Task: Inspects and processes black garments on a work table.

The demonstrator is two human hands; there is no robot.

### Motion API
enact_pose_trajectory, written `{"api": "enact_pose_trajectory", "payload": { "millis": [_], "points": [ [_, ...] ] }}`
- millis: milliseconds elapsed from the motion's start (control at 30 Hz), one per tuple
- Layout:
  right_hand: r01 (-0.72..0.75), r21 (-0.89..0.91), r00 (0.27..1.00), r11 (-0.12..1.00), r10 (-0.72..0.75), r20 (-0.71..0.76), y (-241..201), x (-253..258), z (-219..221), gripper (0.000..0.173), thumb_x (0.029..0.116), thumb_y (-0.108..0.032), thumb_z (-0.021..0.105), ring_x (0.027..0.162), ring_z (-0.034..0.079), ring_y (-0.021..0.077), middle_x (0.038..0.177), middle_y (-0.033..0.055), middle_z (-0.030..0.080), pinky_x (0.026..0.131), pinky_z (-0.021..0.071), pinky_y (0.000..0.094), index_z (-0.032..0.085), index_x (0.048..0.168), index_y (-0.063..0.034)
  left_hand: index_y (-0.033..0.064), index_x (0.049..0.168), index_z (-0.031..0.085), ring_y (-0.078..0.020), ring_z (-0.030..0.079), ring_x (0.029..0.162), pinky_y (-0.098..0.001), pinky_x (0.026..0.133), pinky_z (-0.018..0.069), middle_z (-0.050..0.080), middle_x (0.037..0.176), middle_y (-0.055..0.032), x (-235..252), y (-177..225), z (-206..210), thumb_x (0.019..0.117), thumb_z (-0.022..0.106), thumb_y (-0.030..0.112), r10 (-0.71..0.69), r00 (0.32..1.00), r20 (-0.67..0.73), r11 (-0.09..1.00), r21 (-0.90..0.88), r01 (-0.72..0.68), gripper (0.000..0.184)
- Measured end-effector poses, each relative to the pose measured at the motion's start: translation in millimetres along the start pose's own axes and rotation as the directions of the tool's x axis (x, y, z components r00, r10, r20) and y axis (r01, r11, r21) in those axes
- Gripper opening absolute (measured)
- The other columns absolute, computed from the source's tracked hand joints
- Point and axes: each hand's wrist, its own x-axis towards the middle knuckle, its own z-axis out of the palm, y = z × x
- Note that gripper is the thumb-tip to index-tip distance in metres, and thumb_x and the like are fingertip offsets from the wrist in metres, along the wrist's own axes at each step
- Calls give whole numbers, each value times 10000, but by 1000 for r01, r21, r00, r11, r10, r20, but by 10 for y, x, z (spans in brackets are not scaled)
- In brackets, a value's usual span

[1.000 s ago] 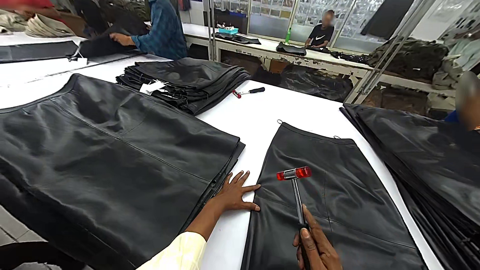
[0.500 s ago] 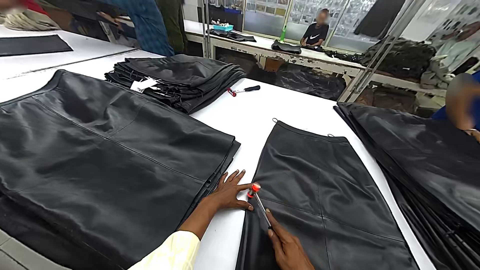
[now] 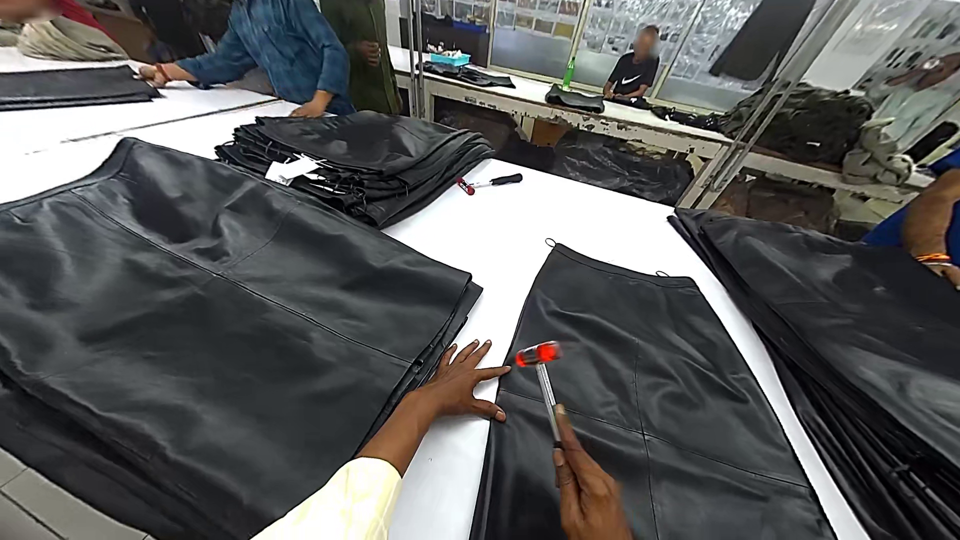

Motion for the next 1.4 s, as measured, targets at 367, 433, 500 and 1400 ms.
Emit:
{"api": "enact_pose_trajectory", "payload": {
  "millis": [367,433,500,1400],
  "points": [
    [-129,-107,960,986,151,234,22,-18,43,501,1079,-269,390,778,709,285,994,124,743,728,577,502,439,1571,-188,394,1521,479,-291,31,1598,-645,1225,-11,130,1728,-51,5,2,-5,815,668,746,-6,1000,21,1000,17,6,811],
    [-87,-44,986,995,92,138,-29,-5,5,482,1080,-242,411,715,685,230,962,113,742,692,579,436,476,1543,-125,403,1527,467,-285,25,1598,-638,1227,-23,124,1729,-55,14,2,-30,812,668,749,-6,1000,19,1000,8,5,820],
    [-6,-26,1000,1000,6,-22,-83,-27,51,470,1074,-207,410,619,604,158,871,85,694,595,551,342,504,1507,-50,428,1549,423,-284,24,1598,-643,1224,-19,120,1730,-51,3,6,-33,811,667,750,-11,1000,19,1000,0,11,841],
    [-116,-198,949,973,167,266,-101,-139,46,508,1076,-248,394,727,688,302,904,133,715,672,565,493,422,1582,-226,444,1564,385,-317,17,1596,-674,1212,-30,100,1732,-67,14,-34,-45,690,752,781,18,999,40,1000,10,-19,1007]
  ]
}}
